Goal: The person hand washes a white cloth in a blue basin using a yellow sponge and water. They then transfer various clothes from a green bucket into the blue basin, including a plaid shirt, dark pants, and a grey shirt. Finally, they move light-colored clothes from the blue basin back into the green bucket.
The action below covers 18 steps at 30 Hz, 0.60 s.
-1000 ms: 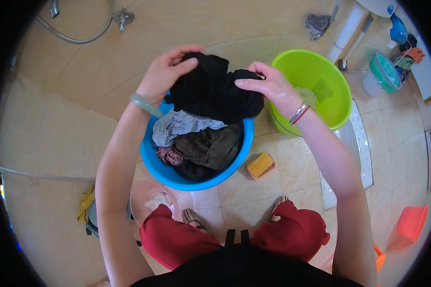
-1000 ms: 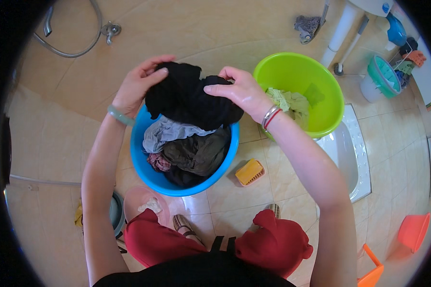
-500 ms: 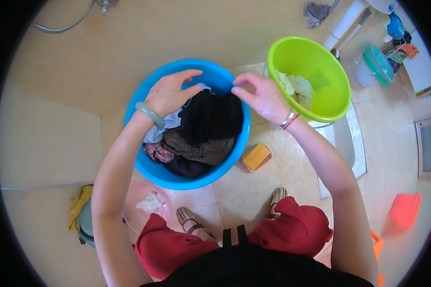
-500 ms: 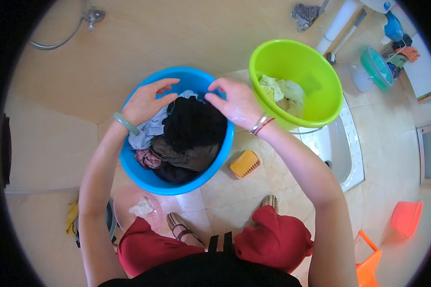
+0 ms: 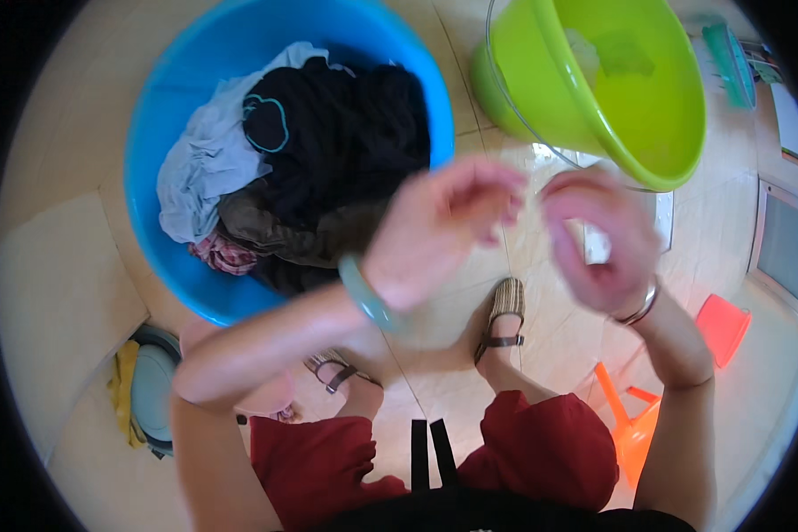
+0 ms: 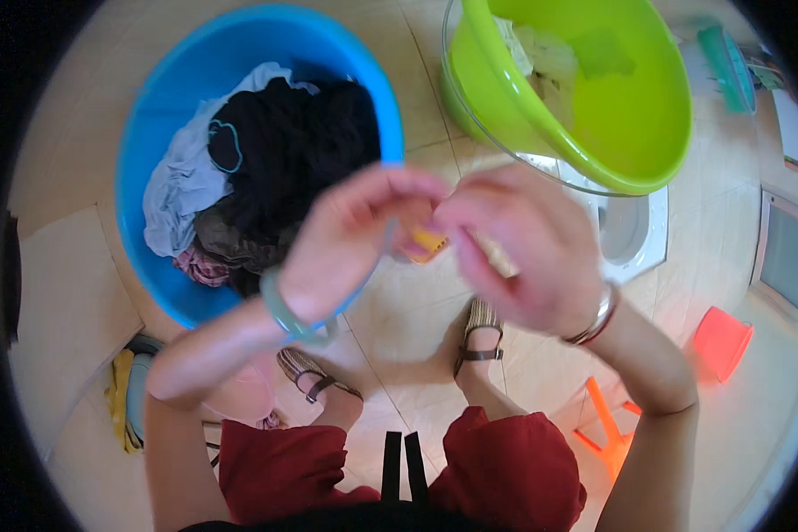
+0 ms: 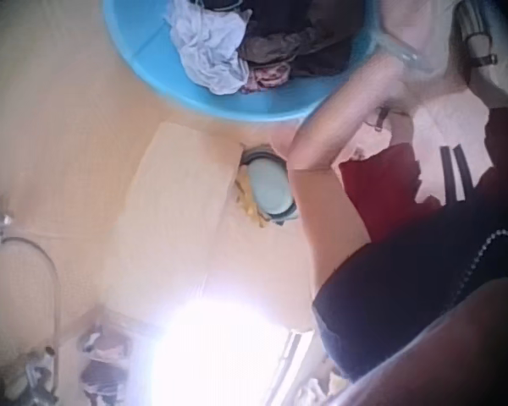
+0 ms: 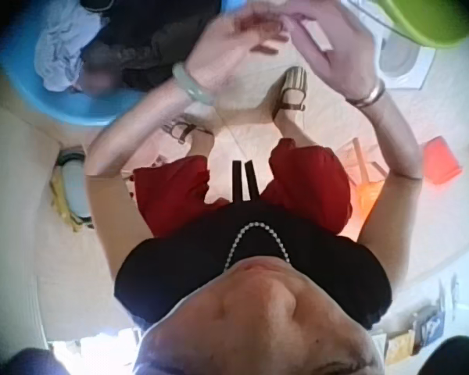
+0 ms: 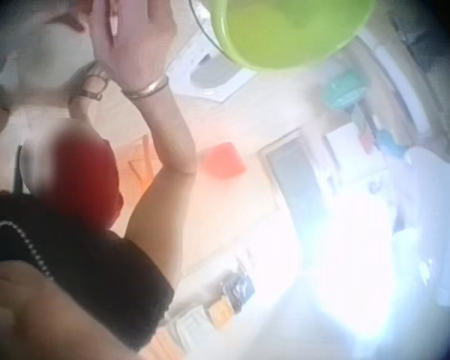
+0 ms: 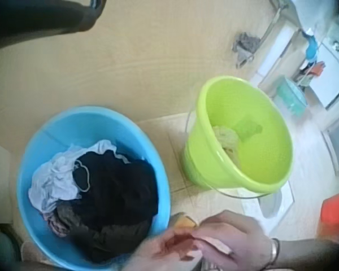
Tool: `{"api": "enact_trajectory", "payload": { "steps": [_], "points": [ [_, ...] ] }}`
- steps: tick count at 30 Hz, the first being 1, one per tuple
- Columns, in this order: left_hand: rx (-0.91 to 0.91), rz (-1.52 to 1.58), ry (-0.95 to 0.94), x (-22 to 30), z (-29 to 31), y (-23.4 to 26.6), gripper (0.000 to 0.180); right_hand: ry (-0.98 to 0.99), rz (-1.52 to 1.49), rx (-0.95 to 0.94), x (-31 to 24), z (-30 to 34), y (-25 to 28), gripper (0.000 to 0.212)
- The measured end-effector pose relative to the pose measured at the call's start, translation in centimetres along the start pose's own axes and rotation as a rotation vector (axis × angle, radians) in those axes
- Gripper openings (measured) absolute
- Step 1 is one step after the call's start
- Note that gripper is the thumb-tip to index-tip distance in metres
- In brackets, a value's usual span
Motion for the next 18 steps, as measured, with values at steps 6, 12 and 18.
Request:
{"api": "enact_trajectory", "payload": {
  "steps": [6, 12, 18],
  "points": [
    [0.66, 0.19, 0.612, -14.7, 7.5, 2.0, 0.067, -0.914, -0.317, -0.126, 14.7, 6.2, -10.5, 0.042],
    [0.857, 0.165, 0.527, -22.7, 5.1, 6.4, 0.074, -1.279, -0.214, -0.211, 19.9, 9.2, -17.5, 0.061],
    [0.886, 0.227, 0.58, -25.2, 3.0, 6.5, 0.071, -1.295, -0.027, -0.187, 19.3, 8.5, -19.4, 0.057]
  ]
}}
Point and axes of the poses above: each hand's wrist, its own z-axis away from the middle knuckle, its own y-axis out of the back of the hand, x = y × z, the point moved 6 cm from there along -z, towards the middle knuckle, and after that the axes turned 8 degrees about -y, right-handed, at the moved point
